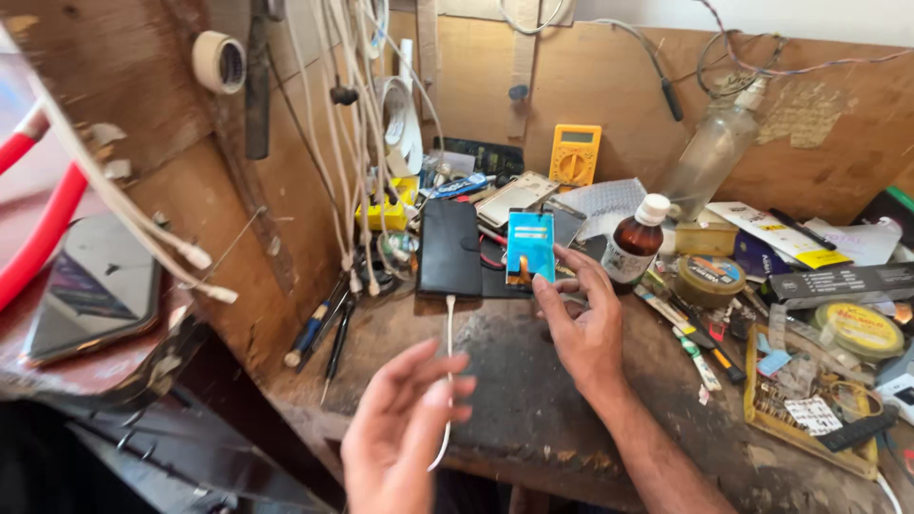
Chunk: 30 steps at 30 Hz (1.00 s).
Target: The person applies adhesive to the edges of a smartphone frame, then separates the screen assembly from the chassis. They inspect the internal components and the separated parts, then reassemble the device and test the screen by swiping through the interface.
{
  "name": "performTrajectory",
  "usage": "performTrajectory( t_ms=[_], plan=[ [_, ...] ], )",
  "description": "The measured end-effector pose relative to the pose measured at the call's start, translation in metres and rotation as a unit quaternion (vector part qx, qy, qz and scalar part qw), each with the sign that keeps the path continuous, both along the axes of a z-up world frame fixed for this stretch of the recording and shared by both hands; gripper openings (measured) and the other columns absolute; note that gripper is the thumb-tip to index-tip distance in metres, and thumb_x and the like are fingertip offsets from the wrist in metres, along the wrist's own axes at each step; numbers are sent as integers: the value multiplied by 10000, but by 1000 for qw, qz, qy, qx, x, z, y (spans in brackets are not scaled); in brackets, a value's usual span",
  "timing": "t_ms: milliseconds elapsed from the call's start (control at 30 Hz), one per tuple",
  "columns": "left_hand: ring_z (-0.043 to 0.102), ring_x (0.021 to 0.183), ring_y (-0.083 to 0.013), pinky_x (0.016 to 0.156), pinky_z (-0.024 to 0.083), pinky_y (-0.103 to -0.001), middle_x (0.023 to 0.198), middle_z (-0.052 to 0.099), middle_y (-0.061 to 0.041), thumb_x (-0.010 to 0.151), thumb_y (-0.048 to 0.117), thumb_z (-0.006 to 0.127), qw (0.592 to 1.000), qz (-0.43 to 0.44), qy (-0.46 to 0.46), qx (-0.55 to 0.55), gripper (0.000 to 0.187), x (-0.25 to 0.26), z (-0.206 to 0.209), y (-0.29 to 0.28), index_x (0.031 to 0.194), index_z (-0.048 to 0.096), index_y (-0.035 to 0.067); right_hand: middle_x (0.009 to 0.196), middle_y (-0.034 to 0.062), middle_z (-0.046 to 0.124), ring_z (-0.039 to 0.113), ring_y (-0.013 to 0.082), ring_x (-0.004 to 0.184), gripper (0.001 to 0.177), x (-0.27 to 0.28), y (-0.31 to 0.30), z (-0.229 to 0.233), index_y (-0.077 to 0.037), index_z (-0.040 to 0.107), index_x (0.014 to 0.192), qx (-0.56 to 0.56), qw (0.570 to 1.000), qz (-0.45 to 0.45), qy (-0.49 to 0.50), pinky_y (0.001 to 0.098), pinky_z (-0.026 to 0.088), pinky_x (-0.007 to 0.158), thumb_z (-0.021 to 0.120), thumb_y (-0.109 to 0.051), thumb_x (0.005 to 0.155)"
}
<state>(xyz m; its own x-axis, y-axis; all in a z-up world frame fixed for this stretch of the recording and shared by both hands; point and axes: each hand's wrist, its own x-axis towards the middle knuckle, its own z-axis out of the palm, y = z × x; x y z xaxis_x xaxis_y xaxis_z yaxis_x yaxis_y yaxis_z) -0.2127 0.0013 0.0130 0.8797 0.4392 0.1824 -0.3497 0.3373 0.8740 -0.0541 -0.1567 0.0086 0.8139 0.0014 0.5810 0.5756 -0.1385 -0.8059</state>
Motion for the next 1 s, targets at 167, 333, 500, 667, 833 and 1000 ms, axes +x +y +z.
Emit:
performTrajectory(
  t_ms=[167,333,500,667,833,1000],
  plan=[
    [704,896,-386,667,587,-522,1074,714,-224,990,272,518,959,18,187,-210,430,-38,-68,67,1345,601,44,1115,152,703,692,137,809,366,-75,40,18,-22,682,1269,63,982,132,119,279,632,599,690,-195,947],
    [677,862,-268,661,557,-450,1023,691,-66,979,434,466,941,22,142,-307,468,-65,-113,100,1290,618,119,1336,212,621,699,218,964,737,-135,88,55,26,466,1450,149,870,384,271,325,651,645,603,-488,941],
    [649,864,-225,684,558,-428,1084,710,-73,994,434,469,946,6,113,-304,510,-80,-136,98,1286,652,58,1429,232,550,657,240,1086,986,-160,121,75,66,318,1566,127,832,450,300,340,627,740,515,-673,943],
    [681,941,-268,739,581,-468,1104,694,-94,1018,560,453,946,-75,24,-313,594,-78,-180,107,1247,640,45,1441,202,519,668,243,1045,1037,-171,132,71,22,290,1564,76,815,460,344,335,616,726,479,-744,892],
    [696,1048,-315,790,582,-508,1199,686,-108,987,627,422,923,-134,10,-359,610,-72,-221,116,1182,614,82,1453,208,518,672,209,954,954,-176,138,62,-17,345,1555,66,799,464,376,294,585,680,492,-721,929],
    [681,1013,-303,760,573,-491,1191,676,-108,1007,567,446,924,-124,15,-361,562,-75,-223,109,1219,605,72,1186,238,636,649,155,621,804,-182,131,66,-98,438,1519,4,762,454,462,230,454,456,490,-700,989]
  ],
)
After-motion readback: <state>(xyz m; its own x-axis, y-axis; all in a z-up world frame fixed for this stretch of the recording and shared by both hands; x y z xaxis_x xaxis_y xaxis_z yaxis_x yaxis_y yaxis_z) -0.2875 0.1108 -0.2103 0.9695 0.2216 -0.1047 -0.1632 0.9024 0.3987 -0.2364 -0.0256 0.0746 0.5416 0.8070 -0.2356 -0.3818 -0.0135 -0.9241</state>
